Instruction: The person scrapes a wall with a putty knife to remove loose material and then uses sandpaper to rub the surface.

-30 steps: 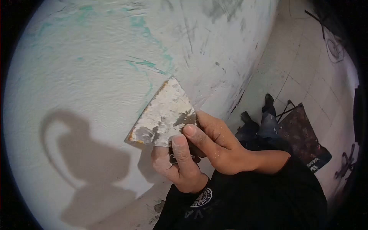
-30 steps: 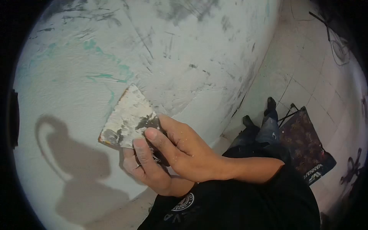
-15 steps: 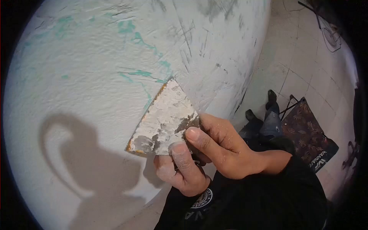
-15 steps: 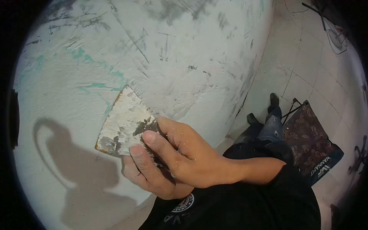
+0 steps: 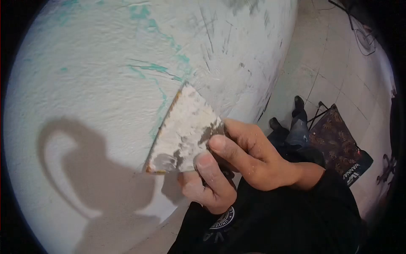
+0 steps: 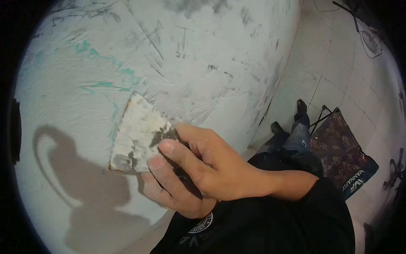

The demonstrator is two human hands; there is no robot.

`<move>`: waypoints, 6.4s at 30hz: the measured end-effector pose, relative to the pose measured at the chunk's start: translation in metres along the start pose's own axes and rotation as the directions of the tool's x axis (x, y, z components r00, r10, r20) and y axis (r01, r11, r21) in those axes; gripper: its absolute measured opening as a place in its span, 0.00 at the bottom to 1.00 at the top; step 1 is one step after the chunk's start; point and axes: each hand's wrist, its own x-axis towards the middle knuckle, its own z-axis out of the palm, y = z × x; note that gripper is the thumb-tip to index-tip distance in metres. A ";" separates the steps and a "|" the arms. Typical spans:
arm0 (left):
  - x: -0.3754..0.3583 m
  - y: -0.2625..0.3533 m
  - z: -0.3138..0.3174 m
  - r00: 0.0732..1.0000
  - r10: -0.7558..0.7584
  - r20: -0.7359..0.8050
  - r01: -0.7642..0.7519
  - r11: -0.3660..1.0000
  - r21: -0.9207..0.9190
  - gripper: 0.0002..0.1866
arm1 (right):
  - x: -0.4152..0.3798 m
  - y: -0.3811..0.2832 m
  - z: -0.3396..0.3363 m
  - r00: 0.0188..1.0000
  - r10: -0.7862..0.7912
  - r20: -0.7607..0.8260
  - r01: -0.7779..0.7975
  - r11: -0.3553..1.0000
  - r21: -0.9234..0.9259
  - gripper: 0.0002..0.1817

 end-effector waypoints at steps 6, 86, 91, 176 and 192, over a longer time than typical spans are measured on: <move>0.000 0.001 -0.002 0.997 0.044 0.065 -0.044 0.999 -0.002 0.10 | 0.001 0.000 -0.004 0.995 -0.092 0.043 0.095 0.993 -0.069 0.18; 0.013 0.001 0.027 0.990 0.144 0.001 -0.143 0.987 0.068 0.15 | 0.024 -0.017 -0.010 1.000 0.013 0.018 -0.011 0.994 -0.109 0.18; 0.025 0.002 0.033 0.962 0.260 0.078 -0.270 0.882 0.386 0.14 | 0.031 -0.020 -0.009 0.997 -0.074 -0.024 0.071 0.991 -0.110 0.19; 0.020 0.042 0.063 0.378 -0.400 0.835 0.886 0.417 -0.202 0.17 | -0.030 -0.159 -0.183 0.972 -0.190 -0.141 -0.068 0.347 -0.935 0.10; -0.048 0.091 0.131 0.078 -0.084 0.993 0.968 0.244 -0.055 0.22 | 0.041 -0.188 -0.167 0.989 0.130 0.076 -0.005 0.529 -0.849 0.12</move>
